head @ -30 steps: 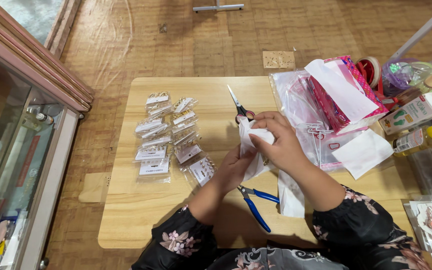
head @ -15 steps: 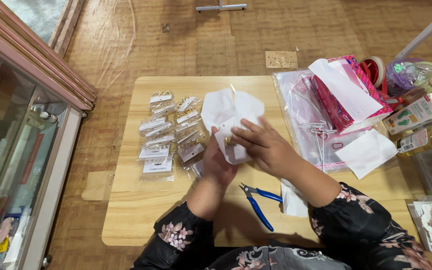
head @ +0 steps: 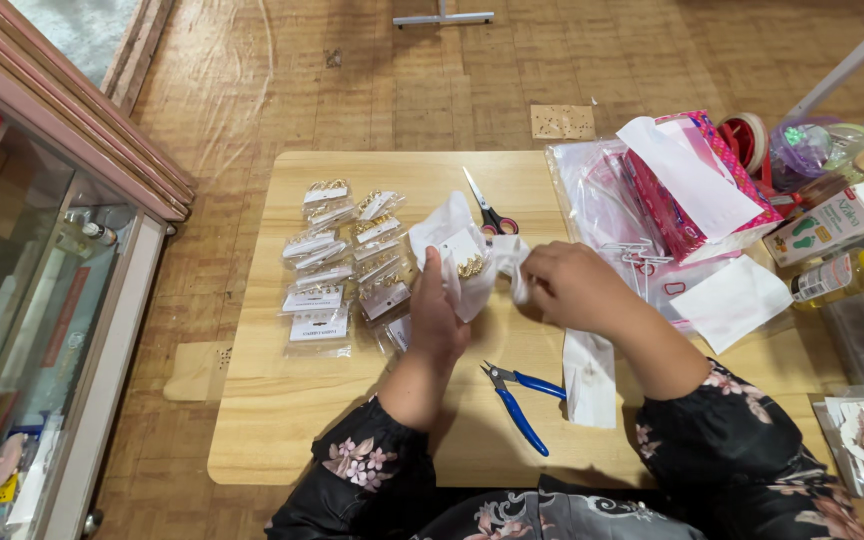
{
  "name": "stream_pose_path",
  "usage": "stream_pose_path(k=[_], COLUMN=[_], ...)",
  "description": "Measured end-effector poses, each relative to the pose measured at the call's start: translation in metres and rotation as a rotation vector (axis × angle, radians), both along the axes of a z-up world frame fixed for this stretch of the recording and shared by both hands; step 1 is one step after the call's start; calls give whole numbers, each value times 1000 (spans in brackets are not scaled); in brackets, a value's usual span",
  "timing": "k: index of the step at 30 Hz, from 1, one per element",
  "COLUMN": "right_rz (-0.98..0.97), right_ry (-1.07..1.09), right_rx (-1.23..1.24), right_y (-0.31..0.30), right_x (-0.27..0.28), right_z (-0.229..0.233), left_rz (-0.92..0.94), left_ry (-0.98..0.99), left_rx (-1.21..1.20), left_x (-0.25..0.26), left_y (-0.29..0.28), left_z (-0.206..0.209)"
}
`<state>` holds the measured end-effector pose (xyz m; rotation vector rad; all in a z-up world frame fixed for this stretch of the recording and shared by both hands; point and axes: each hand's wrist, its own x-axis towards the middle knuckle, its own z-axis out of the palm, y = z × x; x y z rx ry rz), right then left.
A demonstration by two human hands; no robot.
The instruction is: The person wipes gold-colored jewelry pieces with a white cloth, then places them into small clear plastic bags. The person repeats this process for several items, arranging the packaged pieces on a wooden table.
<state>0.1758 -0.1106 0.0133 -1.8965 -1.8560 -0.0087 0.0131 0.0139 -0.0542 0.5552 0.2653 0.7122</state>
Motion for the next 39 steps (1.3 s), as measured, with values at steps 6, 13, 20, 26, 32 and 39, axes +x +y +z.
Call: stream_pose_path(k=[6, 13, 20, 26, 32, 39], right_rz=[-152, -143, -277, -275, -457, -325], right_ry=[860, 994, 1333, 1160, 1016, 1130], right_rx=[83, 460, 680, 533, 575, 821], right_y=[-20, -72, -164, -245, -320, -388], right_x=[-8, -14, 5, -4, -13, -27], right_z=[-4, -7, 19, 48, 55, 64], left_rz=[-105, 33, -218, -313, -338, -401], left_ry=[-298, 239, 49, -62, -47, -26], left_rx=[203, 820, 758, 765, 868, 954], left_x=[5, 20, 54, 72, 86, 90], left_y=[-15, -62, -116, -179, -234, -291], left_z=[-3, 25, 62, 84, 101, 128])
